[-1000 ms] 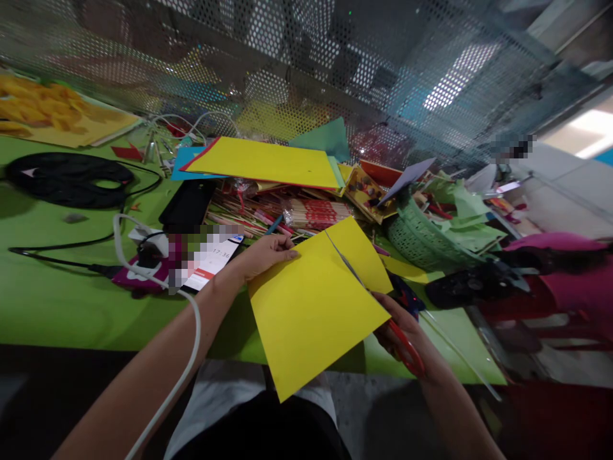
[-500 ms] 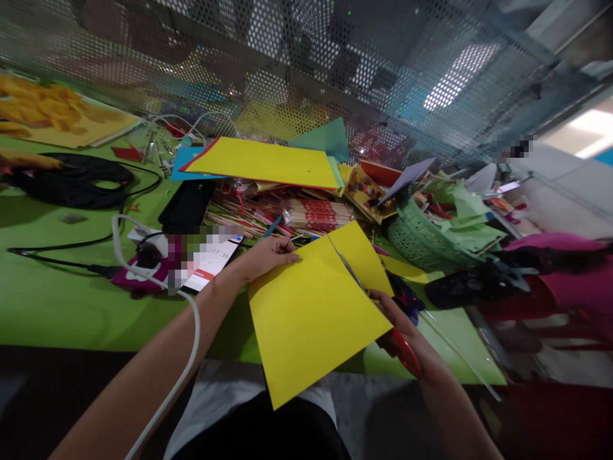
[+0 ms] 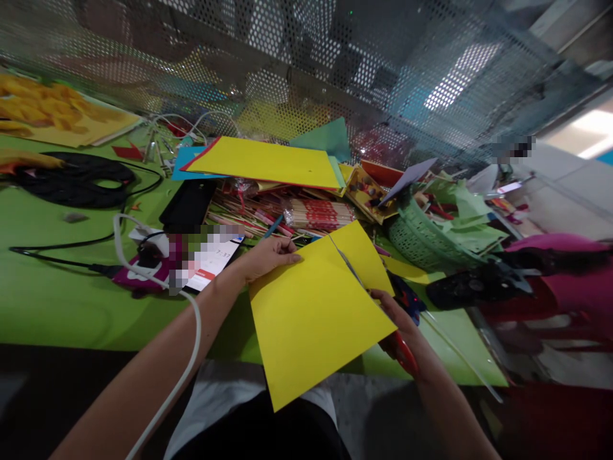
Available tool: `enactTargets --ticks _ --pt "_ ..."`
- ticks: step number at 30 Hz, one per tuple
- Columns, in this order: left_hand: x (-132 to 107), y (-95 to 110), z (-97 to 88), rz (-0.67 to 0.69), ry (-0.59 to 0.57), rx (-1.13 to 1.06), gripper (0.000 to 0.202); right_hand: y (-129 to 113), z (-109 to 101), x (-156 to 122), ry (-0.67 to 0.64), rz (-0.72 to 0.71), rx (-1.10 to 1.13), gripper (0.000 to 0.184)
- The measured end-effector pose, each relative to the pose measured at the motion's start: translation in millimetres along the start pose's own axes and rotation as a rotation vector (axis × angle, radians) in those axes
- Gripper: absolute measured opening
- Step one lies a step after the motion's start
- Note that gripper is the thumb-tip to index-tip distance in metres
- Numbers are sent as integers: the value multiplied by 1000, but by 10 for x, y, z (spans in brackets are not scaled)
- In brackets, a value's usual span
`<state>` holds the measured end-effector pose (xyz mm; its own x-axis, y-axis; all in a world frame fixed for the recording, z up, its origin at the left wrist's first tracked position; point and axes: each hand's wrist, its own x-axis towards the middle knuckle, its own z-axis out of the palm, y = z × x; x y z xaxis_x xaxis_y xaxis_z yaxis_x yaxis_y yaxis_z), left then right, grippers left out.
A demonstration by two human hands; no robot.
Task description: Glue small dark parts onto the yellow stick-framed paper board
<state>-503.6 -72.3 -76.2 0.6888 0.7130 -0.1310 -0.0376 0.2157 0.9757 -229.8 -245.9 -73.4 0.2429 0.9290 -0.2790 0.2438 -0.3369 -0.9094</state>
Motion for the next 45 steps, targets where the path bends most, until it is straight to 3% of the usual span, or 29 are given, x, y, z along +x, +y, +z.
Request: enactTargets --ticks 8,18,25,34,41,45 --pt "-20 38 12 -7 -7 4 32 -53 -59 -23 -75 -6 28 51" --pt "-21 35 28 8 -37 39 32 -192 51 -69 -135 -14 144 59" --pt "-11 15 22 11 -29 34 31 -117 54 -8 -37 15 106 44" --pt "-14 27 16 5 -35 52 33 -110 28 -5 -83 10 109 52" --pt "-14 8 20 11 -79 86 32 -371 152 -225 -104 17 110 54" --pt "-20 13 27 11 -81 87 30 -306 131 -161 -105 11 126 55"
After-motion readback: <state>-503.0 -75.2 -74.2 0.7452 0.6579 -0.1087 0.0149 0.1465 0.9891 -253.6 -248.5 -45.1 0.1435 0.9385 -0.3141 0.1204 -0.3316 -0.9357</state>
